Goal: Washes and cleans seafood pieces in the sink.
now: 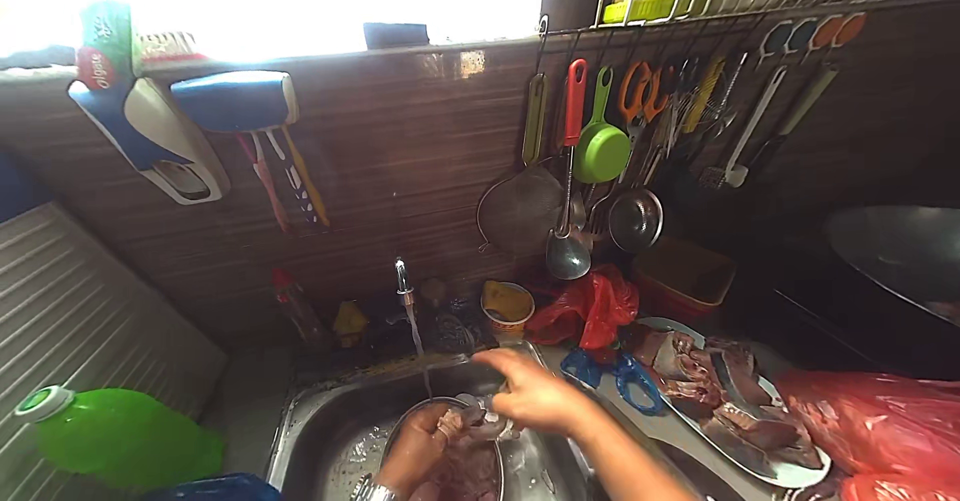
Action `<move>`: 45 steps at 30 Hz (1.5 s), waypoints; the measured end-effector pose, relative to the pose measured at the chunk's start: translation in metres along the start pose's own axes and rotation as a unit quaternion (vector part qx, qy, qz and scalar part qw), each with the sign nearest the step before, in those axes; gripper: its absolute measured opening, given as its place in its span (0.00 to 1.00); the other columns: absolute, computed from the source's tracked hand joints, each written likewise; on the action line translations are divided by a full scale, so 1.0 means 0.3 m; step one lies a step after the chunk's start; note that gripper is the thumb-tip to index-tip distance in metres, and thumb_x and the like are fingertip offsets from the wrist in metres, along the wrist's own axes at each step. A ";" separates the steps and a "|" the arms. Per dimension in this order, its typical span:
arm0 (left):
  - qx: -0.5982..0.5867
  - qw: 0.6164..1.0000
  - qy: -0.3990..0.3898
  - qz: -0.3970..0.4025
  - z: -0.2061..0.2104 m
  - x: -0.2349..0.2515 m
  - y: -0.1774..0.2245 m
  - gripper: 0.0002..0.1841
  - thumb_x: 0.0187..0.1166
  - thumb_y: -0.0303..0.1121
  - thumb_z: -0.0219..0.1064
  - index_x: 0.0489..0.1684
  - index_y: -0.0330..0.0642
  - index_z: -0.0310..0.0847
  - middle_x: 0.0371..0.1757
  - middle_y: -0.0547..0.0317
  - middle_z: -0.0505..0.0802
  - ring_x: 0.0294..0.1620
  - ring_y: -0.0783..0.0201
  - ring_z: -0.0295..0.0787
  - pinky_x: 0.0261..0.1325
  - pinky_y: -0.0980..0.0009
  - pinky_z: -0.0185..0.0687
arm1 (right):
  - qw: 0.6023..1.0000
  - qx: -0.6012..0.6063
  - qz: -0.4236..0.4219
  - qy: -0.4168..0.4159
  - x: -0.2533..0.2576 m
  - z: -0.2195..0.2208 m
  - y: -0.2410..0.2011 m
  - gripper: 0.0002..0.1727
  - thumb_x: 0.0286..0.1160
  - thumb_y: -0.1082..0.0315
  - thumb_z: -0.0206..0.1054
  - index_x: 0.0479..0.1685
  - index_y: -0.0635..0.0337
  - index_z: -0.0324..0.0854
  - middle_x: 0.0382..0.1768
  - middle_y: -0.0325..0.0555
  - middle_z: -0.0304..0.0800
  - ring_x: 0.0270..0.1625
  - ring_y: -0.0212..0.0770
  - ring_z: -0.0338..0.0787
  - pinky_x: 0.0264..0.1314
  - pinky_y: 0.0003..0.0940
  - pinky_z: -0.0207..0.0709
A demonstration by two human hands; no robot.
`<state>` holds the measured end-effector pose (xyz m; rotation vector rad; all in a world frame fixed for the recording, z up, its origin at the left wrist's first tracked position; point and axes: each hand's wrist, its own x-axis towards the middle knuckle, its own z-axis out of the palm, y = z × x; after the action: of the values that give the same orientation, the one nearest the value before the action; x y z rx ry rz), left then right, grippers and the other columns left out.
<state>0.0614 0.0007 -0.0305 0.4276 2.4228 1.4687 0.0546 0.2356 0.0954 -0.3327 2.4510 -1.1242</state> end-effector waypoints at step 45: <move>-0.303 0.937 0.165 -0.048 -0.230 0.068 0.151 0.13 0.76 0.29 0.70 0.53 0.32 0.81 0.41 0.47 0.93 0.39 0.58 0.93 0.47 0.62 0.93 | 0.946 0.293 -0.045 0.132 0.299 0.238 -0.123 0.24 0.75 0.68 0.67 0.71 0.62 0.75 0.46 0.50 0.93 0.39 0.43 0.94 0.43 0.41 0.91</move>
<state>0.0212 -0.0272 0.0389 -0.0827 2.0000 2.2637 0.0105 0.1302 0.0571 -0.1120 2.1825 -1.9686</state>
